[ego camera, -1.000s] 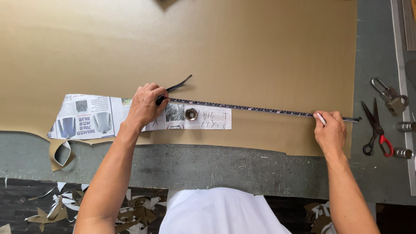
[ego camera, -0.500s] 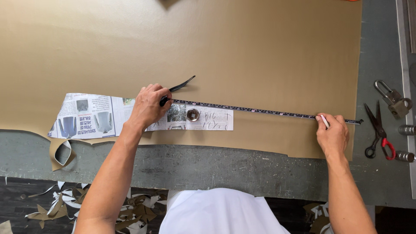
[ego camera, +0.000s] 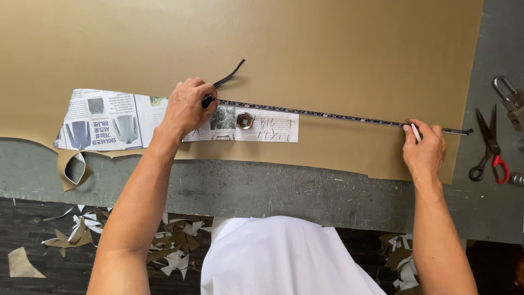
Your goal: The person places a newspaper strip on a large sheet of brown material, then uses a tape measure and a white pencil to mark measurements. They also use a metal ruler to draw straight lines and place small metal objects on the newspaper to weigh it down.
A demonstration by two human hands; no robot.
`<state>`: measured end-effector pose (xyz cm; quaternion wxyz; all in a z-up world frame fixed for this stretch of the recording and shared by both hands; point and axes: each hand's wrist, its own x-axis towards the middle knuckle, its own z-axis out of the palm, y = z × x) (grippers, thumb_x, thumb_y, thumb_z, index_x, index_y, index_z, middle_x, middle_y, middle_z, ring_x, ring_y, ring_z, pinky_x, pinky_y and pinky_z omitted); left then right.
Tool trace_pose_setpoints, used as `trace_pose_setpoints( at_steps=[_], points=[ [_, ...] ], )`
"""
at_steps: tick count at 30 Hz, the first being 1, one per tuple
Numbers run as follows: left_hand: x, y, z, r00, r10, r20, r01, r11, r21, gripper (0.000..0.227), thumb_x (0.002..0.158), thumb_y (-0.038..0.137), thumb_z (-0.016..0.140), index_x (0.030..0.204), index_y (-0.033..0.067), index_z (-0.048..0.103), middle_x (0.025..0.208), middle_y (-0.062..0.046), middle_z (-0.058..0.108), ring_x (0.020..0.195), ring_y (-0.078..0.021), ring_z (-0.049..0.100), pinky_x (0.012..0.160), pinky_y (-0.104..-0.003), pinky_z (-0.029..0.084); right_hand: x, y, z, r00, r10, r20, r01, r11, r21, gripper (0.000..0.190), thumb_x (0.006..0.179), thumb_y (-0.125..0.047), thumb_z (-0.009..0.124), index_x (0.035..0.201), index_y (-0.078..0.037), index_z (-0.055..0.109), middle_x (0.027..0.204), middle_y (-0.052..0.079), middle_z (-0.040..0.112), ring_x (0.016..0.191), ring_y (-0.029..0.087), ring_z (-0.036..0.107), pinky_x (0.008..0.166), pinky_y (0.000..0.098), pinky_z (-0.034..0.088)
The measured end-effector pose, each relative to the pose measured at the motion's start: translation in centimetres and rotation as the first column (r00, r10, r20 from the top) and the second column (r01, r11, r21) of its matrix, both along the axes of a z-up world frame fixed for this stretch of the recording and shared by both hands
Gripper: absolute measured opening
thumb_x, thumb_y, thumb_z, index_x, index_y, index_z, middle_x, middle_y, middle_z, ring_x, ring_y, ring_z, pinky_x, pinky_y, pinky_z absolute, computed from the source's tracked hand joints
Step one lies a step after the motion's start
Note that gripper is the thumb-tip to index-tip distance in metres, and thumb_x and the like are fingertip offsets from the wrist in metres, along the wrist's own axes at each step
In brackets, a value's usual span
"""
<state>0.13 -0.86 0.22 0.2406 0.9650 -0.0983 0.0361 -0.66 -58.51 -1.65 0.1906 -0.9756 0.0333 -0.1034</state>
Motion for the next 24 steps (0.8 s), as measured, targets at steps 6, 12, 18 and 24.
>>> trace_pose_setpoints(
  at_steps=[6,12,18,24],
  points=[
    [0.1,-0.1,-0.7,1.0,-0.002,0.008,0.002,1.0,0.002,0.014,0.082,0.013,0.08,0.094,0.012,0.072,0.096,-0.008,0.065,0.098,-0.0286,0.061,0.089,-0.042,0.046,-0.2,0.5,-0.2,0.993,-0.115,-0.021,0.116,0.993,0.031,0.035,0.101,-0.018,0.078,0.134,-0.007,0.071,0.106,0.011,0.063,0.087,0.027,0.063,0.083,0.0434,0.051],
    [0.2,-0.3,-0.4,1.0,-0.003,0.019,0.003,1.0,0.004,0.013,0.083,0.013,0.079,0.094,0.0119,0.072,0.095,-0.008,0.064,0.099,-0.0288,0.061,0.09,-0.042,0.046,-0.4,1.6,-0.8,0.99,-0.124,-0.073,0.133,0.98,0.145,0.039,0.096,-0.013,0.077,0.134,-0.006,0.069,0.106,0.008,0.062,0.076,0.018,0.061,0.076,0.0366,0.053],
    [0.0,-0.7,-0.1,1.0,-0.012,-0.016,0.012,1.0,0.0,0.012,0.083,0.014,0.078,0.094,0.0122,0.072,0.095,-0.008,0.064,0.098,-0.0283,0.06,0.089,-0.042,0.046,-0.6,1.3,-1.4,0.995,-0.09,-0.035,0.093,0.992,0.08,0.027,0.101,-0.015,0.077,0.127,-0.006,0.074,0.107,0.01,0.064,0.077,0.021,0.063,0.078,0.0393,0.052],
    [0.2,-1.8,-0.6,1.0,-0.029,0.002,0.029,1.0,-0.01,0.012,0.084,0.015,0.078,0.094,0.0118,0.071,0.096,-0.008,0.064,0.099,-0.0295,0.06,0.089,-0.043,0.046,-0.4,0.1,-0.9,0.996,-0.089,-0.008,0.089,0.995,0.043,0.021,0.103,-0.015,0.077,0.121,-0.005,0.075,0.106,0.012,0.066,0.079,0.024,0.064,0.079,0.0408,0.052]
  ],
)
